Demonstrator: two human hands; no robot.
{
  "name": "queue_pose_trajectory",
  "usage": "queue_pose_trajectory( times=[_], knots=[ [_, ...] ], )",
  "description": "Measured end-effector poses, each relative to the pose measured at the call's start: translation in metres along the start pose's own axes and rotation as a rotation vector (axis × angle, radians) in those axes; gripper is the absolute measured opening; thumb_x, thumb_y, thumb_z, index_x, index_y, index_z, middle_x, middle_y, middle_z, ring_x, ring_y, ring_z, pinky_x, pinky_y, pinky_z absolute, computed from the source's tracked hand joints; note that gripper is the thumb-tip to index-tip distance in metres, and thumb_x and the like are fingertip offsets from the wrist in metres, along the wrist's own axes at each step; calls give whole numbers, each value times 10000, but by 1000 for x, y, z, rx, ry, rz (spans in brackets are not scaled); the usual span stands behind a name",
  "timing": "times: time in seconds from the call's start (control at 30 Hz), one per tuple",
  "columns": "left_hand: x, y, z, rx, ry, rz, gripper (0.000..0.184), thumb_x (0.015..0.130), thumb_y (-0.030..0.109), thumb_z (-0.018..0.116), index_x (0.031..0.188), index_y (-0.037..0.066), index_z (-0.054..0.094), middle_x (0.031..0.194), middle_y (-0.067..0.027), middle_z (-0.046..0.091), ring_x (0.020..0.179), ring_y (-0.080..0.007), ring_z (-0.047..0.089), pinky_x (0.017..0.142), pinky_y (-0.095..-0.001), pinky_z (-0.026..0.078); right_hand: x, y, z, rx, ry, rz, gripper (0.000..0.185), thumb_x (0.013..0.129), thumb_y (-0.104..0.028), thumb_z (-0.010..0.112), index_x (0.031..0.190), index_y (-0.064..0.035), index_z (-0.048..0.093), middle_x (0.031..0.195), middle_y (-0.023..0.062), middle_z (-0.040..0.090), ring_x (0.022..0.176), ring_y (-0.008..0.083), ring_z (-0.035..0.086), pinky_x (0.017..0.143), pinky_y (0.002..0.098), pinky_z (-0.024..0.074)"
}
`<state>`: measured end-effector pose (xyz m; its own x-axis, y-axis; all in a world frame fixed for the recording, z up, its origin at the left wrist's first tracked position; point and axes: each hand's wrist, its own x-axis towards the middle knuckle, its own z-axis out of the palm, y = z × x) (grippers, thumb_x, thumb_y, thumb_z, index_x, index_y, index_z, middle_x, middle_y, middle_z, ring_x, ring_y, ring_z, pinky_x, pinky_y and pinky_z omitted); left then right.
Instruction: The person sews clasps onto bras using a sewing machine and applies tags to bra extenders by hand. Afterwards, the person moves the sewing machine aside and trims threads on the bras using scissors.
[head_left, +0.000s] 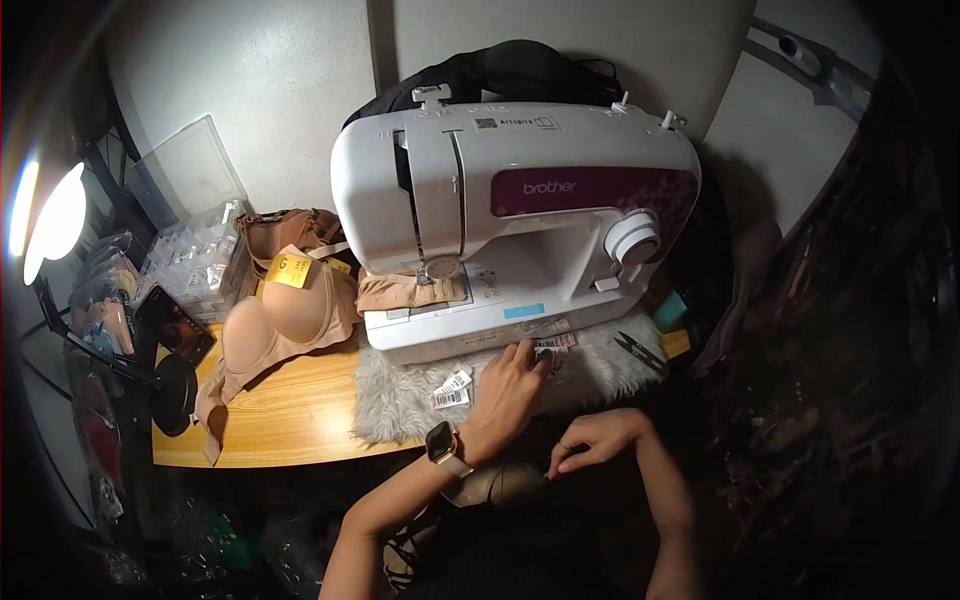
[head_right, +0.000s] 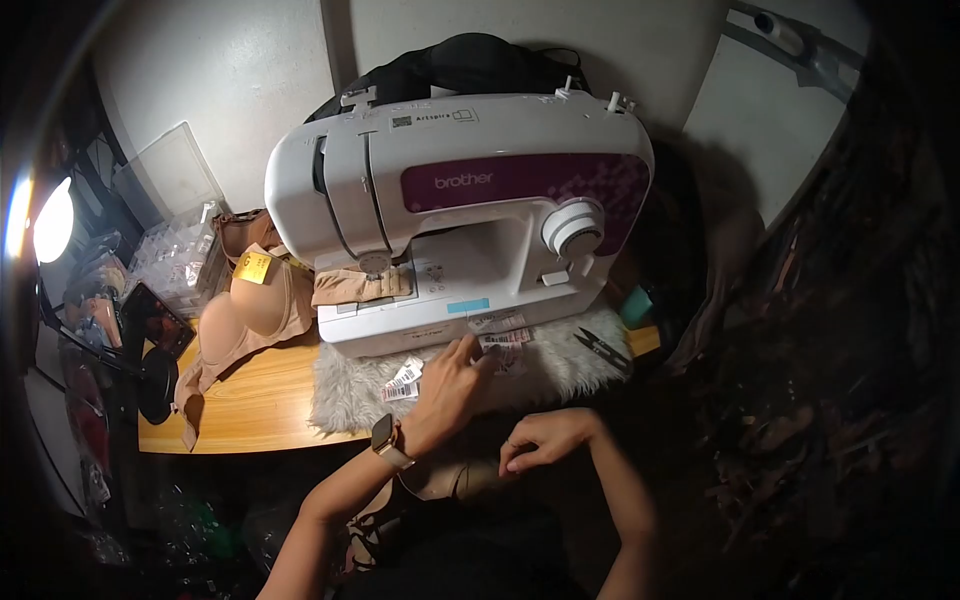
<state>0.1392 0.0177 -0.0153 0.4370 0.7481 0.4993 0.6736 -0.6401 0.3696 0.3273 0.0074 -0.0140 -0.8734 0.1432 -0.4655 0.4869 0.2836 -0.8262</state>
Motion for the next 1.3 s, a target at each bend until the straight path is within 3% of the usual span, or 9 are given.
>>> queue_pose_trajectory(
  times=[0.13,0.37,0.5,0.8,0.93,1.0,1.1,1.23,1.3],
  knots=[
    [5,-3,12,195,-120,128,120,674,101,569,732,23,640,1023,-169,536,1006,-287,477,816,-370,385,36,76,35,-138,370,569,277,909,-220,527,1080,-29,631,1058,114,645,1028,262,594,905,349,441],
    [-1,-4,5,294,-17,191,178,700,120,571,826,23,652,940,-129,534,958,-251,493,746,-348,400,53,154,70,-61,656,757,322,881,-282,551,1082,-40,622,1085,134,629,1068,278,568,916,388,426],
    [-10,-3,-9,217,38,84,190,761,52,597,943,54,652,872,-117,583,726,-237,562,617,-335,448,50,166,82,-28,684,795,351,865,-317,564,1084,-47,617,1101,145,619,1091,287,553,922,411,418],
    [-50,5,-42,-503,91,-242,168,803,27,656,968,-5,652,952,-131,679,861,-226,667,756,-300,519,17,164,98,-24,869,880,421,830,-396,595,1087,-62,605,1136,171,598,1143,307,520,936,461,398],
    [-70,18,-39,-866,70,-454,146,775,-47,660,918,-15,672,880,-118,695,814,-176,675,743,-262,524,12,155,109,-294,1199,907,407,809,-383,654,979,-15,614,974,203,641,928,283,640,758,425,501],
    [-78,18,-34,-947,0,-324,102,786,-65,639,868,-25,683,864,-109,688,811,-170,666,731,-254,520,0,64,82,377,1328,583,383,784,-326,722,919,16,613,801,167,651,684,196,658,580,312,513],
    [-88,27,-26,-961,-52,-332,103,778,-43,657,875,-15,682,840,-93,674,786,-151,649,703,-248,515,-1,16,80,678,1254,-59,253,837,-196,690,893,37,610,749,41,618,635,73,592,565,199,482],
    [-98,29,-20,-1068,-2,-566,83,777,6,682,859,-3,681,839,-100,677,810,-160,647,709,-257,504,5,-28,65,789,1109,-175,172,863,-107,641,926,47,596,775,58,622,625,84,593,537,195,468],
    [-90,24,-34,-885,24,-369,60,785,14,683,843,4,683,884,-97,679,868,-165,641,774,-267,494,9,-41,57,855,1060,-180,218,864,-130,642,964,58,597,761,45,623,636,71,594,560,199,480]
  ],
)
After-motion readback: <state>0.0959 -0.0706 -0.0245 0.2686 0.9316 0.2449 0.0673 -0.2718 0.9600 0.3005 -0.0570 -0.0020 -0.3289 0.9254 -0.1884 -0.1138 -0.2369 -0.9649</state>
